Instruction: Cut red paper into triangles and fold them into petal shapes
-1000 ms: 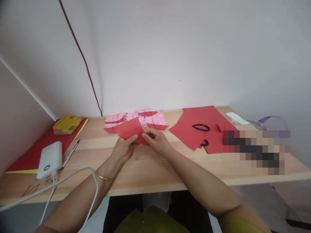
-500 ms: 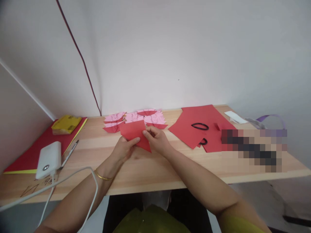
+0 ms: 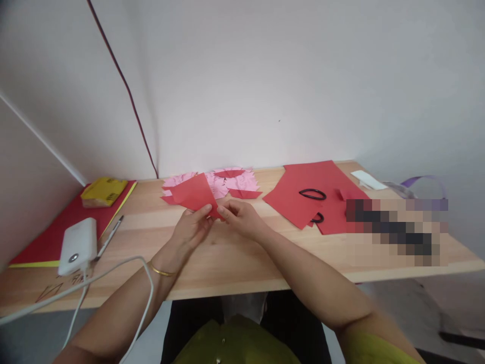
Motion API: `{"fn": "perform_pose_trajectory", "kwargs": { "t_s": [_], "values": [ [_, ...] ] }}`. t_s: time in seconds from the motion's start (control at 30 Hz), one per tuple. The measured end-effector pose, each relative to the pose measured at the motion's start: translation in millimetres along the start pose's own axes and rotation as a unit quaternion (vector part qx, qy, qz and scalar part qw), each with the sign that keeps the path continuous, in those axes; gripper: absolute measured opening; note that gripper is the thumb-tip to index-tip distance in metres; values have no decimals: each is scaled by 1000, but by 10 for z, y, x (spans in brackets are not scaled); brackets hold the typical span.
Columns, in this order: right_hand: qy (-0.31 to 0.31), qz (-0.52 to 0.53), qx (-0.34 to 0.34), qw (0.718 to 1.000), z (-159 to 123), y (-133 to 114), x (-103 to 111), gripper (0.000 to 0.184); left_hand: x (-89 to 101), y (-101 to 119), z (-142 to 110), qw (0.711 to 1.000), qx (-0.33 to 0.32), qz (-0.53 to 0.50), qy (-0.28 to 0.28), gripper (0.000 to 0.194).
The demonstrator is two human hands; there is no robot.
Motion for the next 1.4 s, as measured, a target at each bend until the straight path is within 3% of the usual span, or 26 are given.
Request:
{"fn": "perform_pose_trajectory", "kwargs": {
  "t_s": [0.2,0.37,0.67,0.8,1.07,1.4],
  "values": [
    [31,-69,29,997,-51,-38,-18,22,19,38,12,999,-1,-40,27,19],
    [58,-94,52,993,-86,-75,-29,16,14,33,17,998,-10,-55,13,22],
    [79,-37,-10,996,-71,-9,-8,16,8,25,9,999,-12,-53,7,21],
    [81,-29,-9,996,-64,-4,-14,16,33,-19,5,999,9,-39,11,15],
    [89,-55,-4,995,-79,5,-6,20,96,-12,28,998,8,-42,41,22],
    [75,17,-6,997,-58,42,-17,17,74,0,21,997,1,-57,43,18]
  ]
}}
Point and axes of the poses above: each hand's wrist, its own z-axis towards the middle knuckle, its own x-axis out of the back of the hand, y = z × x, the point moved 5 cm from there along z, towards the middle knuckle
